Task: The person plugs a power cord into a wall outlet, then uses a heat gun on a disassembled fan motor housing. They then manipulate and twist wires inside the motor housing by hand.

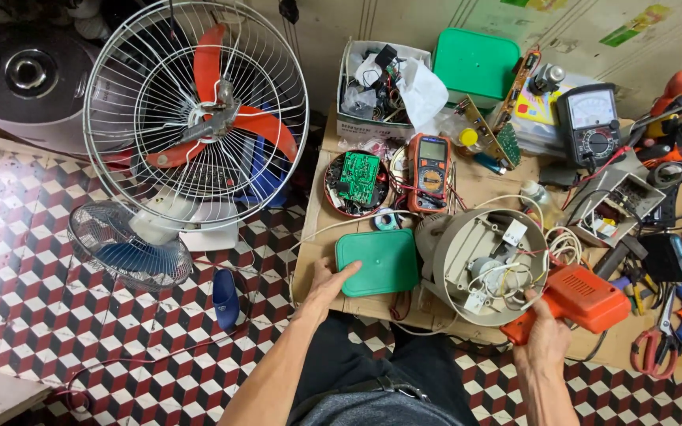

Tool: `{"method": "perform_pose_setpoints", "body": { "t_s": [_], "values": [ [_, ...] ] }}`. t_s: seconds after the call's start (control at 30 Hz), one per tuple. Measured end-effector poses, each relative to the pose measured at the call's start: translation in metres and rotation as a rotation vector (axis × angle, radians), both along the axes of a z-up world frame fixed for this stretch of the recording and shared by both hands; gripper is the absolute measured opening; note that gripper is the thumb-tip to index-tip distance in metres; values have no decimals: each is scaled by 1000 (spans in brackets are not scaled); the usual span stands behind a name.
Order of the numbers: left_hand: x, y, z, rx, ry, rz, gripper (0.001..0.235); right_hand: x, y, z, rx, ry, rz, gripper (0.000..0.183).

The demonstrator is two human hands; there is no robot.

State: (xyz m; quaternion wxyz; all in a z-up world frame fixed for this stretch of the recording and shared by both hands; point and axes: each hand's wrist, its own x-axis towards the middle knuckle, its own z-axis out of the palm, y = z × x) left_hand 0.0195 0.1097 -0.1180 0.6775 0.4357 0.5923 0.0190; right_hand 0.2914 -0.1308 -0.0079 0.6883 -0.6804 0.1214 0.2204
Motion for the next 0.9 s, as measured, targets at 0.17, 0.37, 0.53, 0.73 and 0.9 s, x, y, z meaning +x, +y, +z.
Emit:
{"method": "perform_pose_setpoints", "body": {
  "t_s": [0.17,0.37,0.53,0.73,0.9],
  "values": [
    [-11,7,42,35,-112,62,105,20,-6,-11,14,33,-40,48],
    [-31,17,70,38,-192,-198,97,39,-1,-5,57,49,-26,51],
    [27,-10,83,-16,-151,-391,89,70,7,15,-17,15,23,55],
    [87,-18,69,80,-108,-510,80,103,-19,19,-203,-126,173,42],
    [134,-15,57,174,-70,-527,72,93,-19,55,-159,-290,185,61]
  ]
}}
